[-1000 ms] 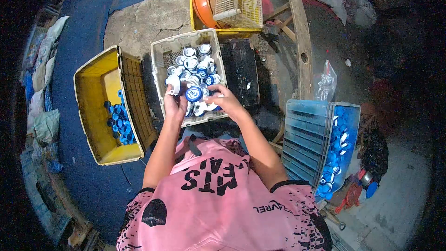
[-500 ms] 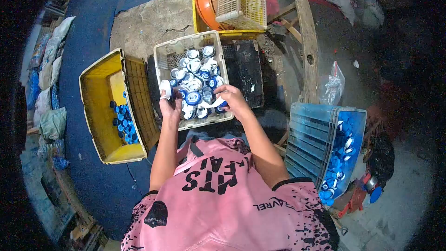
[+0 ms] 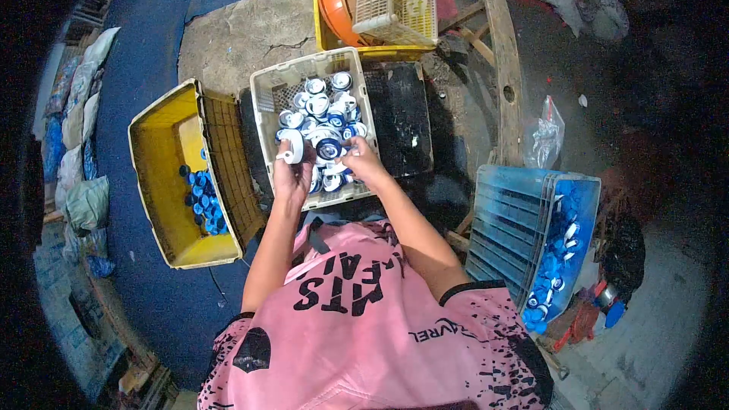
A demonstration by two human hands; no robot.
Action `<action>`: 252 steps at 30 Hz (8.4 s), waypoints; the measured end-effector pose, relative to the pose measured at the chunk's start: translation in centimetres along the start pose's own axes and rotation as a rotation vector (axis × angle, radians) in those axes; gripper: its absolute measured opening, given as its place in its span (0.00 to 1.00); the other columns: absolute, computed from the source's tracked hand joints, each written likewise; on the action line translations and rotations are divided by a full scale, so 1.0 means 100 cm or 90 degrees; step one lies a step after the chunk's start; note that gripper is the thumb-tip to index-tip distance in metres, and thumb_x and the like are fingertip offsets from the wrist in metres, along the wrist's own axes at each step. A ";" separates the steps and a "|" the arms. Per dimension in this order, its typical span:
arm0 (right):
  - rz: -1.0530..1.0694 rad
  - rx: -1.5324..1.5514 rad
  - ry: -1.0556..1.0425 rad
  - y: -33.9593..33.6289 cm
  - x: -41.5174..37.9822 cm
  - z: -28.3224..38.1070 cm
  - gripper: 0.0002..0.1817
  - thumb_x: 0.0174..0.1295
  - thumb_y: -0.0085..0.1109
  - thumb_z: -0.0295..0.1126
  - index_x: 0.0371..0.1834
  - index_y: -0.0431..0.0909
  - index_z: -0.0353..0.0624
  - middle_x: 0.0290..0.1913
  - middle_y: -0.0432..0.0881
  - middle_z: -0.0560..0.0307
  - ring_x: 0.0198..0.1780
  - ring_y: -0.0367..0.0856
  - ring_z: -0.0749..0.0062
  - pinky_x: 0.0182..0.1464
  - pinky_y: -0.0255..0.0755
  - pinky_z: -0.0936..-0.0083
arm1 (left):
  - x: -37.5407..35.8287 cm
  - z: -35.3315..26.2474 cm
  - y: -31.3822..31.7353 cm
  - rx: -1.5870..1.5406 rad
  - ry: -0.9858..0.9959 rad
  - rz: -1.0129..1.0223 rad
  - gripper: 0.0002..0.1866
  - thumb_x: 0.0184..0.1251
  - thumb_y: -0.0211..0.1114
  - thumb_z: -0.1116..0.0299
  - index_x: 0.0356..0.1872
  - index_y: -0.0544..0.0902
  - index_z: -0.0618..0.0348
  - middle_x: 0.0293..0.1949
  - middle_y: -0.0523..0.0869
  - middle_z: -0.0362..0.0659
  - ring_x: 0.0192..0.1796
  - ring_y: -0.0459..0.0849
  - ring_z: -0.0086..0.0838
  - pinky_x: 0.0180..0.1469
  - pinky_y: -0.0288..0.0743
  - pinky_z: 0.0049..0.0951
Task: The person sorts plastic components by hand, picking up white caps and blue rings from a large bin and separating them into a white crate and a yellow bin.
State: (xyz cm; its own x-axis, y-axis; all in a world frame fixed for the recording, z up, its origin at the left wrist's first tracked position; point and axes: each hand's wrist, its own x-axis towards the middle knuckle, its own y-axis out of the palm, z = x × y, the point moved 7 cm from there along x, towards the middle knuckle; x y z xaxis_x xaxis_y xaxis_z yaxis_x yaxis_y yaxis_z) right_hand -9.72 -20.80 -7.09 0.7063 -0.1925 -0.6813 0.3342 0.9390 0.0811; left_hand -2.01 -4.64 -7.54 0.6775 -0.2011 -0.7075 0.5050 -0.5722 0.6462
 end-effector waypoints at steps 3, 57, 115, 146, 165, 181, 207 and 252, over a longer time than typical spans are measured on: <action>0.038 -0.097 -0.037 0.007 0.020 -0.027 0.23 0.56 0.73 0.32 0.55 0.80 0.41 0.41 0.85 0.59 0.42 0.79 0.76 0.41 0.74 0.73 | -0.004 -0.002 -0.002 -0.060 -0.041 0.016 0.12 0.79 0.59 0.63 0.48 0.79 0.63 0.39 0.84 0.48 0.41 0.85 0.37 0.49 0.85 0.39; -0.794 -0.578 -0.021 -0.420 -0.360 -0.141 0.15 0.50 0.75 0.34 0.42 0.89 0.47 0.46 0.81 0.53 0.52 0.79 0.55 0.57 0.74 0.60 | -0.181 0.352 0.147 0.513 -0.546 0.579 0.19 0.78 0.53 0.56 0.57 0.80 0.57 0.53 0.83 0.42 0.53 0.81 0.38 0.59 0.73 0.38; -0.738 0.022 -0.511 -0.326 -0.397 -0.032 0.21 0.66 0.69 0.34 0.58 0.79 0.36 0.41 0.85 0.55 0.28 0.77 0.81 0.30 0.71 0.82 | -0.274 0.457 0.146 0.363 -0.683 0.506 0.32 0.77 0.48 0.38 0.77 0.65 0.37 0.75 0.69 0.50 0.73 0.71 0.51 0.72 0.66 0.56; -0.619 0.323 -0.407 -0.392 -0.359 -0.061 0.29 0.60 0.51 0.19 0.67 0.77 0.44 0.40 0.84 0.59 0.27 0.79 0.82 0.26 0.72 0.83 | -0.248 0.406 0.169 0.228 -0.603 0.538 0.34 0.74 0.55 0.43 0.77 0.64 0.40 0.73 0.70 0.49 0.73 0.67 0.62 0.76 0.59 0.60; -0.069 0.513 -0.283 -0.128 -0.170 0.077 0.30 0.71 0.48 0.35 0.76 0.62 0.44 0.69 0.73 0.50 0.67 0.77 0.59 0.65 0.76 0.52 | -0.110 0.167 0.157 0.147 -0.250 0.444 0.40 0.72 0.56 0.49 0.81 0.56 0.51 0.76 0.66 0.54 0.74 0.70 0.56 0.76 0.64 0.52; 0.134 0.390 -0.008 0.068 -0.010 0.069 0.27 0.67 0.51 0.29 0.71 0.66 0.43 0.61 0.78 0.53 0.56 0.81 0.62 0.59 0.78 0.58 | -0.003 -0.029 0.039 0.008 -0.009 0.205 0.33 0.75 0.53 0.55 0.77 0.64 0.57 0.67 0.79 0.49 0.67 0.78 0.42 0.70 0.71 0.42; -0.353 -0.198 -0.246 -0.087 -0.111 0.023 0.21 0.65 0.66 0.40 0.55 0.80 0.38 0.47 0.85 0.52 0.43 0.84 0.70 0.47 0.77 0.71 | 0.026 0.078 0.061 0.277 -0.475 0.275 0.28 0.78 0.54 0.51 0.72 0.70 0.55 0.70 0.76 0.42 0.68 0.76 0.38 0.65 0.73 0.40; -0.886 0.063 -0.432 -0.423 -0.402 -0.052 0.19 0.53 0.81 0.34 0.28 0.75 0.39 0.23 0.75 0.65 0.27 0.71 0.88 0.28 0.65 0.81 | -0.286 0.532 0.173 0.794 -0.607 0.710 0.30 0.81 0.51 0.49 0.74 0.62 0.55 0.60 0.79 0.46 0.59 0.79 0.35 0.58 0.76 0.41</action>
State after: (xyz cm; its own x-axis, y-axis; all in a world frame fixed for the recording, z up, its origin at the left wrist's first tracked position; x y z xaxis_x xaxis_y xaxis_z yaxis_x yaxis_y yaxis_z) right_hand -55.43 -51.33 13.09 -0.0552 -0.9810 0.1862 0.9631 -0.1015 -0.2494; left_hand -41.10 -51.06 8.63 -0.3157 -0.8778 -0.3602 -0.7875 0.0306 0.6156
